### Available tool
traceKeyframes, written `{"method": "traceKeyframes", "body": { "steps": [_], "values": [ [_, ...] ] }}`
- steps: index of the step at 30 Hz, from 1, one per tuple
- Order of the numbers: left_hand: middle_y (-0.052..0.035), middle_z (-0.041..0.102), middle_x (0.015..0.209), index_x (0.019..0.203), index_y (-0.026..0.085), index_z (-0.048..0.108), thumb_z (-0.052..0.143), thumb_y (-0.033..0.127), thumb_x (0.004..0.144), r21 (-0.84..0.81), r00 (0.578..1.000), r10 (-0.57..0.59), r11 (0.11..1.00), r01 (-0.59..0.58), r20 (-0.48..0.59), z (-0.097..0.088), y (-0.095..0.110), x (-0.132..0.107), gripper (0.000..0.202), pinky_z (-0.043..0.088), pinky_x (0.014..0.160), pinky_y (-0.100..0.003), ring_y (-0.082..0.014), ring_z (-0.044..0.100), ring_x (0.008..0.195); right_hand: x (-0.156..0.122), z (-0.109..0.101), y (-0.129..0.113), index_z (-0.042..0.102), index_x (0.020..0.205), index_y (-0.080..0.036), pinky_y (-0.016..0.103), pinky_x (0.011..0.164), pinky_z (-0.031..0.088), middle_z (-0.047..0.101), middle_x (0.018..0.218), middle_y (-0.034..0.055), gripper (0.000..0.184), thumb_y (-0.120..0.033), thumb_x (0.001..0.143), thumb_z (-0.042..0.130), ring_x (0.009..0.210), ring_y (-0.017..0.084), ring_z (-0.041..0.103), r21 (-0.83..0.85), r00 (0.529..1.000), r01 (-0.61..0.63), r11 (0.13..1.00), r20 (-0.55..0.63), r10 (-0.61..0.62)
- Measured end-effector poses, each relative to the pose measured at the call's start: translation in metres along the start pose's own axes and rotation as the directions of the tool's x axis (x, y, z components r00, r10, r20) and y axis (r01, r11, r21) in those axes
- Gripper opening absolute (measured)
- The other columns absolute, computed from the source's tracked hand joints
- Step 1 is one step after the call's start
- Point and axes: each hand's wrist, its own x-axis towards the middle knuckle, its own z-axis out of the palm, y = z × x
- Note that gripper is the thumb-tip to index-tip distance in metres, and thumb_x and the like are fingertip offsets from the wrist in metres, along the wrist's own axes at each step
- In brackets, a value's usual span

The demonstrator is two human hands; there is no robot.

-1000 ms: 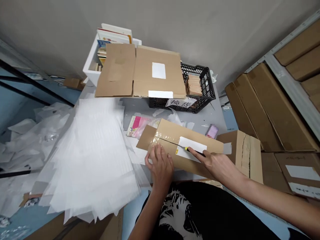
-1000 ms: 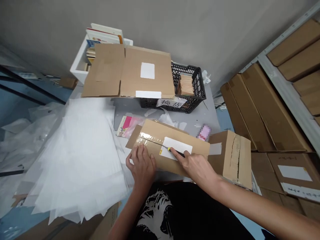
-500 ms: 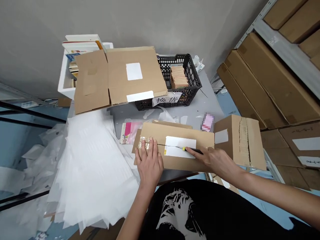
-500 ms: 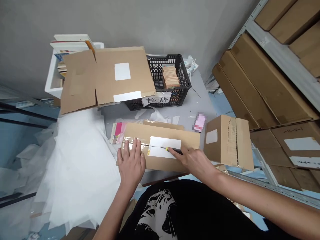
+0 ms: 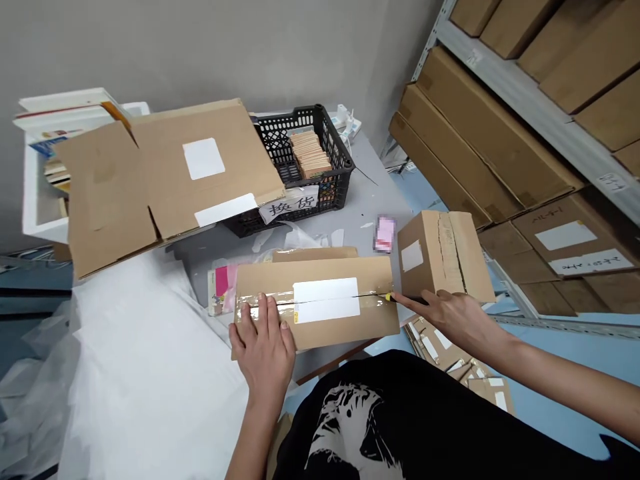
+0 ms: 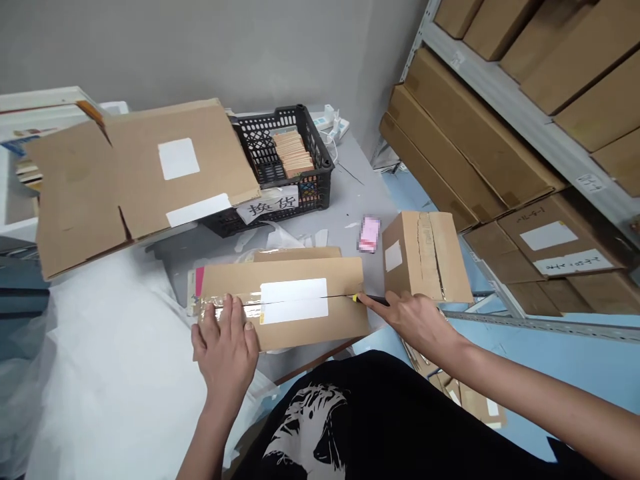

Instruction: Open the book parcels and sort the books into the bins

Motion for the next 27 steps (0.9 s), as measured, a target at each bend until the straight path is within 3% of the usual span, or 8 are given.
{"method": "traceKeyframes", "body": {
  "steps": [5, 14, 16, 18, 20, 22, 25, 27],
  "values": [
    [-0.0138, 0.039, 0.149, 0.15, 0.017, 0.024, 0.03, 0.029, 0.094, -0.013, 1.0, 0.003, 1.0, -0.003, -0.02, 0.0, -0.001, -0.002, 0.057, 0.016, 0.113, -0.061, -0.033, 0.018, 0.144, -0.006, 0.001, 0.005, 0.018, 0.15, -0.037, 0.028, 0.042, 0.012, 0.058, 0.079, -0.0011, 0.096, 0.011, 0.071, 0.042, 0.05, 0.009, 0.045, 0.019, 1.0, -0.018, 1.0, -0.012, 0.019],
    [-0.0157, 0.04, 0.149, 0.15, 0.015, 0.024, 0.03, 0.028, 0.094, 0.0, 0.999, 0.032, 0.999, -0.032, -0.033, -0.001, -0.002, -0.003, 0.057, 0.018, 0.112, -0.061, -0.0329, 0.018, 0.144, -0.036, 0.028, 0.012, 0.011, 0.15, -0.039, 0.025, 0.042, 0.011, 0.056, 0.075, -0.003, 0.106, 0.013, 0.063, 0.041, 0.046, 0.008, 0.042, 0.056, 0.992, -0.102, 0.993, -0.07, 0.105],
    [-0.0172, 0.04, 0.148, 0.149, 0.011, 0.027, 0.03, 0.027, 0.094, 0.025, 0.998, 0.045, 0.999, -0.044, -0.033, -0.001, -0.004, -0.003, 0.057, 0.018, 0.113, -0.06, -0.0339, 0.017, 0.144, -0.046, 0.027, 0.017, 0.015, 0.15, -0.038, 0.025, 0.04, 0.013, 0.059, 0.075, -0.0023, 0.1, 0.011, 0.067, 0.041, 0.045, 0.008, 0.044, 0.087, 0.988, -0.132, 0.988, -0.069, 0.138],
    [-0.0185, 0.04, 0.147, 0.147, 0.009, 0.029, 0.03, 0.027, 0.094, 0.051, 0.997, 0.067, 0.997, -0.065, -0.038, -0.003, -0.008, -0.002, 0.056, 0.018, 0.113, -0.06, -0.035, 0.018, 0.143, -0.056, 0.024, 0.021, 0.021, 0.15, -0.035, 0.023, 0.04, 0.019, 0.063, 0.079, -0.0004, 0.085, 0.004, 0.077, 0.041, 0.047, 0.009, 0.049, 0.218, 0.965, -0.212, 0.953, -0.106, 0.239],
    [-0.0199, 0.043, 0.145, 0.145, 0.007, 0.033, 0.03, 0.026, 0.094, 0.065, 0.993, 0.11, 0.992, -0.107, -0.049, -0.006, -0.012, -0.001, 0.055, 0.02, 0.112, -0.058, -0.0351, 0.024, 0.142, -0.063, 0.022, 0.021, 0.027, 0.149, -0.031, 0.021, 0.043, 0.032, 0.068, 0.086, 0.0016, 0.064, -0.011, 0.09, 0.04, 0.053, 0.012, 0.056, 0.451, 0.904, -0.314, 0.836, -0.126, 0.408],
    [-0.0203, 0.051, 0.137, 0.141, 0.007, 0.04, 0.03, 0.024, 0.094, 0.059, 0.983, 0.18, 0.982, -0.177, -0.048, -0.01, -0.013, 0.0, 0.051, 0.028, 0.11, -0.053, -0.0329, 0.036, 0.136, -0.063, 0.025, 0.013, 0.029, 0.148, -0.029, 0.022, 0.05, 0.042, 0.07, 0.084, 0.0013, 0.052, -0.029, 0.097, 0.035, 0.057, 0.013, 0.06, 0.701, 0.833, -0.361, 0.615, -0.054, 0.55],
    [-0.016, 0.063, 0.12, 0.131, 0.012, 0.052, 0.034, 0.03, 0.095, 0.045, 0.947, 0.32, 0.947, -0.32, -0.009, -0.013, -0.008, 0.001, 0.044, 0.04, 0.1, -0.043, -0.0281, 0.054, 0.117, -0.047, 0.037, -0.011, 0.028, 0.147, -0.022, 0.025, 0.054, 0.048, 0.07, 0.078, 0.0006, 0.053, -0.041, 0.098, 0.029, 0.054, 0.014, 0.061, 0.93, 0.786, -0.306, 0.204, 0.126, 0.605],
    [-0.014, 0.066, 0.114, 0.126, 0.015, 0.057, 0.041, 0.041, 0.093, 0.071, 0.909, 0.416, 0.906, -0.416, 0.017, -0.013, -0.004, 0.001, 0.045, 0.041, 0.095, -0.041, -0.0279, 0.058, 0.11, -0.028, 0.048, -0.029, 0.032, 0.143, -0.017, 0.027, 0.054, 0.049, 0.069, 0.08, 0.0024, 0.054, -0.044, 0.097, 0.028, 0.055, 0.015, 0.062, 0.966, 0.773, -0.259, 0.02, 0.194, 0.604]
  ]
}}
